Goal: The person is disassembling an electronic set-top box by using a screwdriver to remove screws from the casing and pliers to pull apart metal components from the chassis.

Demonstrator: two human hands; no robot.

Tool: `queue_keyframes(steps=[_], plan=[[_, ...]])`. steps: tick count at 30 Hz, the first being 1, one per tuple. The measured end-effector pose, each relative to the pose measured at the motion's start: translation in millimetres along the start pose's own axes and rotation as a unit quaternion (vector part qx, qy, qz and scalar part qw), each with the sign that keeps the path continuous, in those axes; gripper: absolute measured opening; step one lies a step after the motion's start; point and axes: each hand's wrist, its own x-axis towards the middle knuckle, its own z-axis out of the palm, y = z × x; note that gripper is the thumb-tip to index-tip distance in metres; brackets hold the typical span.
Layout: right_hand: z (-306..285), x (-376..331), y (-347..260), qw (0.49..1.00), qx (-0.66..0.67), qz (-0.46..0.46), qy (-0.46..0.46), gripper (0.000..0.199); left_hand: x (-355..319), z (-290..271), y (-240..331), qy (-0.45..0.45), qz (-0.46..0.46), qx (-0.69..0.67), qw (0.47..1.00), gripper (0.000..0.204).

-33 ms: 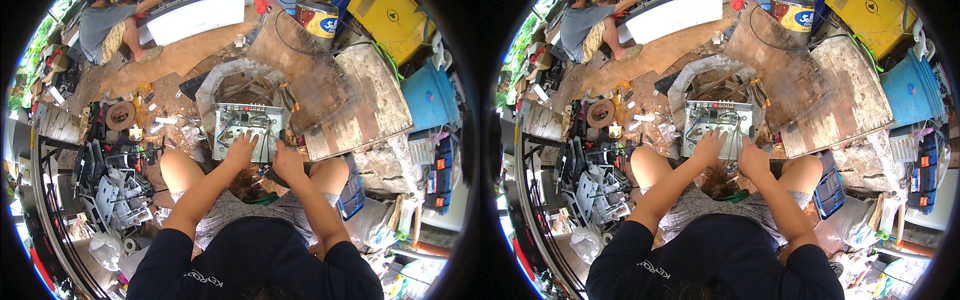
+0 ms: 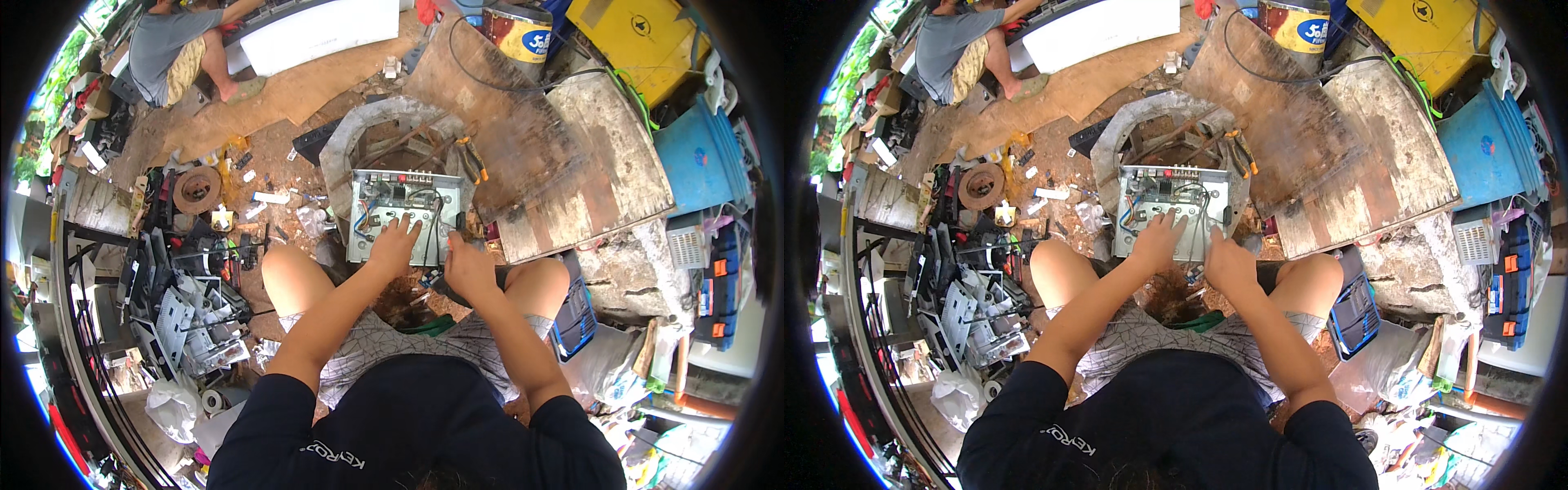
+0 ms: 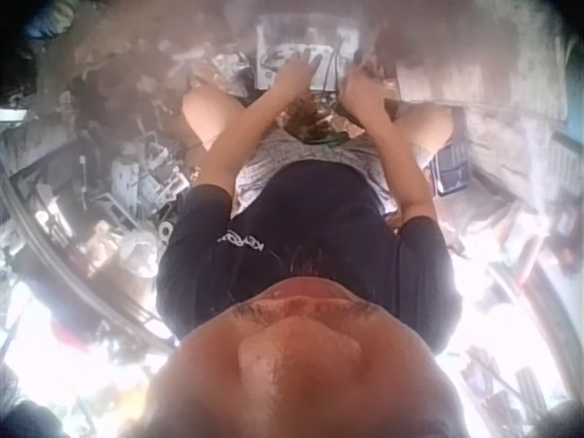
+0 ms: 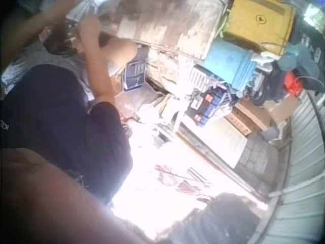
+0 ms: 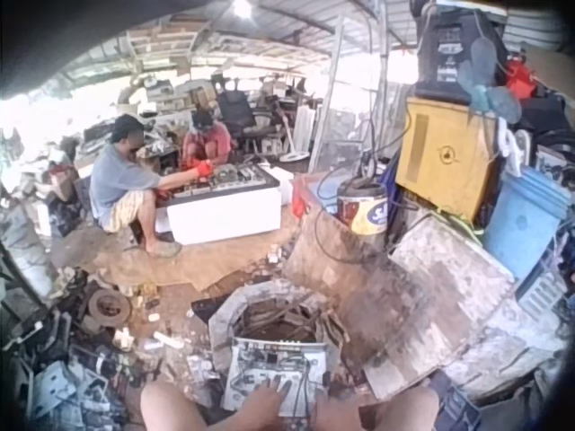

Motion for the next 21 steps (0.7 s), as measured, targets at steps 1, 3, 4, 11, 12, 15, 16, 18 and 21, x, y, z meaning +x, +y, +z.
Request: queue_keyframes(steps=[1,3,4,11,12,15,16,18,21], plan=[[3,-3,1,0.999,0.018,-0.030,0.016,0.038,0,-2,-1,0.000,-0.006,-0.004,1.000,0.106],[8,-18,9,0.995,0.050,-0.077,0.044,0.039,-4,-5,5,-0.007,-0.007,-0.020,1.000,0.109],[6,-21,15,0.993,0.064,-0.067,0.073,0.040,-2,-10,4,-0.020,-0.011,-0.035,0.999,0.111],[-55,-31,56,0.962,0.230,0.024,0.148,0.042,4,7,-1,0.202,-0.020,-0.133,0.970,0.053],[-60,-26,65,0.953,0.254,0.024,0.161,0.041,10,2,1,0.210,-0.017,-0.132,0.969,0.050],[-51,-11,83,0.918,0.347,0.043,0.189,0.042,34,-2,19,0.229,-0.020,-0.124,0.965,0.039],[-41,-6,88,0.910,0.358,0.037,0.207,0.041,42,-5,25,0.217,-0.015,-0.129,0.968,0.038],[-19,3,98,0.871,0.455,0.070,0.170,0.041,61,-8,34,0.182,0.005,-0.116,0.976,0.040],[2,14,104,0.842,0.504,0.084,0.173,0.040,84,-12,46,0.139,-0.010,-0.061,0.988,0.041]])
